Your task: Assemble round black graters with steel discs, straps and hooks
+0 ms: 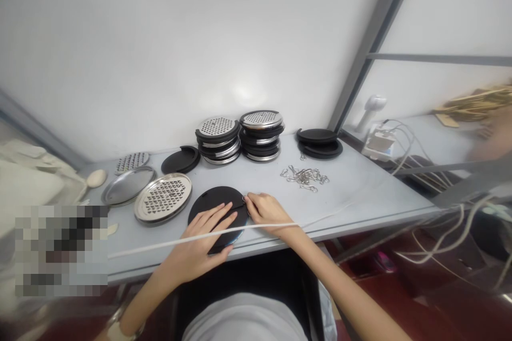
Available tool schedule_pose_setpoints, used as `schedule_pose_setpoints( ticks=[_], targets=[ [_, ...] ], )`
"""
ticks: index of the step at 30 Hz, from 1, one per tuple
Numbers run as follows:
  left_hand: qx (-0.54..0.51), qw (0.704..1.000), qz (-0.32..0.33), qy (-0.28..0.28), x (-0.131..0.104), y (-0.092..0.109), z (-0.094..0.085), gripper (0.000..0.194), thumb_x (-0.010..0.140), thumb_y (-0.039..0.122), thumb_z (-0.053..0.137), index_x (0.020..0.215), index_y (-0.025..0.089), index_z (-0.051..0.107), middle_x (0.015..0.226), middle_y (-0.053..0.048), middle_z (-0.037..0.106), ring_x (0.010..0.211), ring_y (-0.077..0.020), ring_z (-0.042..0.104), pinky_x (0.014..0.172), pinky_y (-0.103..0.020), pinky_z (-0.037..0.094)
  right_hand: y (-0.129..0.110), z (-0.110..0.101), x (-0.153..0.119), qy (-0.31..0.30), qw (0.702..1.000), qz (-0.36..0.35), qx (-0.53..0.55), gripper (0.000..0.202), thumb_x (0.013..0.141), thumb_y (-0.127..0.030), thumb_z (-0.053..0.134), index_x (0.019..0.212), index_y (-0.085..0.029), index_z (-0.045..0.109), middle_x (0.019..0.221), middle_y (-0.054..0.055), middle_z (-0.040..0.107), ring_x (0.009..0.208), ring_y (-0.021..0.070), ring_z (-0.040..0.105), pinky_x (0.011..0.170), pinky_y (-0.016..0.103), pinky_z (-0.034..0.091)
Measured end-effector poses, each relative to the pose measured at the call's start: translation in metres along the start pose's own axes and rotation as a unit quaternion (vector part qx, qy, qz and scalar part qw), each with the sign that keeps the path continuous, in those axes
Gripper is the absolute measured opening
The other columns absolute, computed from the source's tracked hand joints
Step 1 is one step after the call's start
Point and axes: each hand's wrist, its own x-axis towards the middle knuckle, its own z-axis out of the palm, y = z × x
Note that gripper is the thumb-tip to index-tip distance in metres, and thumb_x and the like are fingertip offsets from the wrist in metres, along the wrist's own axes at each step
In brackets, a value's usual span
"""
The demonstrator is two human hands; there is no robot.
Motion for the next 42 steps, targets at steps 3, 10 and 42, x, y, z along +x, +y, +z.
schedule_pose_setpoints(
  ticks=[3, 10, 42],
  targets=[
    [0.002, 1.0, -0.003, -0.003, -0.0003, -0.0001, 0.0006, 0.06, 0.085, 0.03, 0.052, 0.141, 0.019, 0.031, 0.146, -0.01, 0.03, 0.133, -0.0263, 0.03, 0.104, -0.043, 0.034, 0.0002, 0.0003, 0.0001, -0.001, 1.0, 0.004, -0.004, 0.032, 0.097, -0.027, 0.028, 0.075, -0.019, 0.05, 0.062, 0.001, 0.053, 0.058, 0.0134, 0.049, 0.06, 0.024, 0.033],
    [0.0, 1.0, -0.005, 0.001, 0.0006, 0.0002, 0.0004, 0.06, 0.085, 0.03, 0.052, 0.14, 0.019, 0.032, 0.145, -0.011, 0.033, 0.131, -0.0271, 0.032, 0.102, -0.043, 0.035, 0.0039, 0.0033, 0.0009, 0.006, 1.0, -0.006, 0.017, 0.036, 0.098, -0.032, 0.026, 0.074, -0.019, 0.05, 0.065, 0.002, 0.057, 0.061, 0.0138, 0.053, 0.061, 0.023, 0.034],
    [-0.005, 1.0, 0.006, 0.013, 0.0018, 0.0, -0.0008, 0.059, 0.085, 0.029, 0.052, 0.14, 0.019, 0.032, 0.144, -0.011, 0.034, 0.131, -0.0275, 0.034, 0.101, -0.044, 0.036, 0.0018, 0.003, 0.0007, 0.004, 1.0, 0.011, -0.015, 0.034, 0.098, -0.031, 0.026, 0.077, -0.019, 0.05, 0.063, 0.001, 0.053, 0.058, 0.0139, 0.051, 0.058, 0.024, 0.032]
  ],
)
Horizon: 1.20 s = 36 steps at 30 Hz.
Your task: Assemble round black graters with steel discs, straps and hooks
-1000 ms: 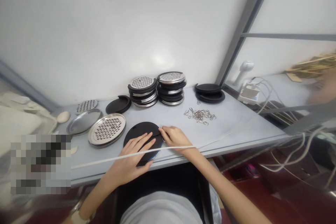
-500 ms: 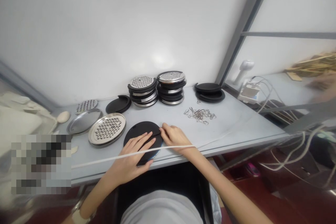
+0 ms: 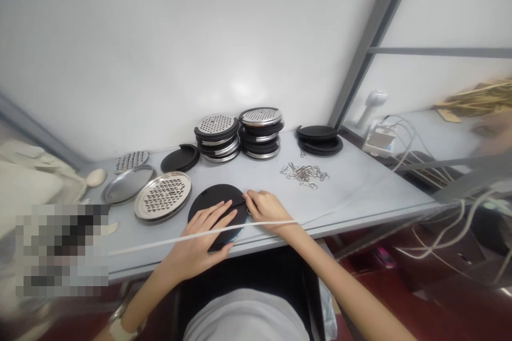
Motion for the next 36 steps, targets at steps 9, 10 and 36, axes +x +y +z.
schedule_pose_setpoints(
  ticks=[9, 10, 36],
  targets=[
    [0.007, 1.0, -0.004, -0.01, 0.0, 0.001, -0.0003, 0.059, 0.085, 0.028, 0.052, 0.14, 0.018, 0.032, 0.145, -0.01, 0.032, 0.133, -0.0267, 0.031, 0.104, -0.043, 0.034, 0.0009, 0.0007, 0.0004, 0.001, 1.0, -0.008, -0.007, 0.035, 0.098, -0.03, 0.026, 0.075, -0.02, 0.05, 0.062, 0.001, 0.054, 0.059, 0.0141, 0.051, 0.059, 0.024, 0.031],
    [0.009, 1.0, -0.006, -0.014, 0.0, 0.001, -0.0003, 0.059, 0.085, 0.029, 0.051, 0.14, 0.018, 0.032, 0.145, -0.01, 0.032, 0.133, -0.0265, 0.03, 0.104, -0.043, 0.034, 0.0011, 0.0008, 0.0004, 0.001, 1.0, -0.008, -0.007, 0.035, 0.098, -0.03, 0.026, 0.075, -0.02, 0.05, 0.062, 0.001, 0.054, 0.059, 0.0142, 0.051, 0.059, 0.024, 0.031],
    [0.01, 1.0, -0.005, -0.015, -0.0004, -0.0003, 0.001, 0.059, 0.085, 0.029, 0.052, 0.14, 0.018, 0.032, 0.146, -0.01, 0.031, 0.133, -0.0262, 0.03, 0.104, -0.043, 0.034, -0.0001, -0.0007, 0.0002, -0.002, 1.0, -0.008, -0.017, 0.034, 0.098, -0.029, 0.026, 0.074, -0.019, 0.048, 0.061, 0.0, 0.053, 0.058, 0.013, 0.05, 0.058, 0.023, 0.03]
  ],
)
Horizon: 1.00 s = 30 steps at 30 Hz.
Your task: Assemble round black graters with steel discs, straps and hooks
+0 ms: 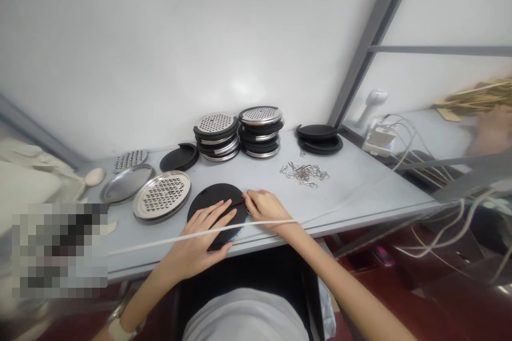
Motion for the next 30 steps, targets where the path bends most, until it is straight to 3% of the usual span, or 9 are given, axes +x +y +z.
schedule_pose_setpoints(
  ticks=[30],
  targets=[
    [-0.003, 1.0, 0.002, 0.007, 0.0001, -0.0004, -0.0009, 0.06, 0.085, 0.029, 0.053, 0.14, 0.018, 0.033, 0.145, -0.01, 0.032, 0.133, -0.0261, 0.03, 0.104, -0.042, 0.035, 0.0001, -0.0001, -0.0013, 0.0, 1.0, 0.013, 0.005, 0.027, 0.094, -0.026, 0.034, 0.072, -0.019, 0.048, 0.059, -0.001, 0.048, 0.054, 0.0113, 0.043, 0.057, 0.023, 0.026]
  ],
)
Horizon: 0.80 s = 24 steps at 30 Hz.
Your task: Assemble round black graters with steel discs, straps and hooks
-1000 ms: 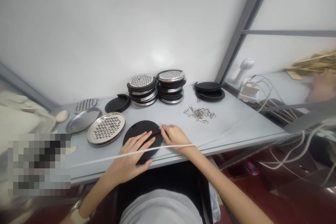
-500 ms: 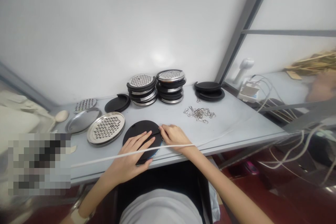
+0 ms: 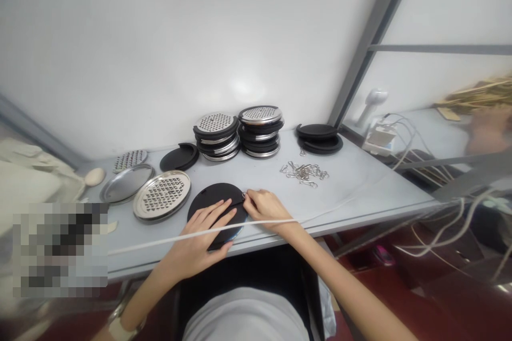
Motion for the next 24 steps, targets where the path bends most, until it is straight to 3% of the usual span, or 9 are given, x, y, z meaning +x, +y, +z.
schedule_pose_setpoints(
  ticks=[9, 24],
  targets=[
    [0.0, 1.0, 0.0, -0.007, 0.0002, 0.0003, 0.0003, 0.06, 0.085, 0.029, 0.052, 0.14, 0.018, 0.032, 0.146, -0.011, 0.031, 0.133, -0.0273, 0.03, 0.103, -0.044, 0.034, -0.0026, -0.0014, 0.0003, 0.001, 1.0, 0.002, 0.002, 0.021, 0.09, -0.021, 0.038, 0.07, -0.019, 0.047, 0.058, -0.002, 0.046, 0.054, 0.0109, 0.041, 0.056, 0.022, 0.026],
    [-0.001, 1.0, -0.003, -0.013, 0.0006, 0.0003, 0.0, 0.058, 0.086, 0.03, 0.05, 0.14, 0.018, 0.032, 0.146, -0.01, 0.03, 0.133, -0.0266, 0.029, 0.104, -0.043, 0.033, -0.0019, -0.001, -0.0003, -0.004, 1.0, -0.002, 0.006, 0.021, 0.091, -0.022, 0.037, 0.075, -0.018, 0.05, 0.064, 0.001, 0.055, 0.059, 0.0122, 0.047, 0.059, 0.022, 0.029]
  ],
)
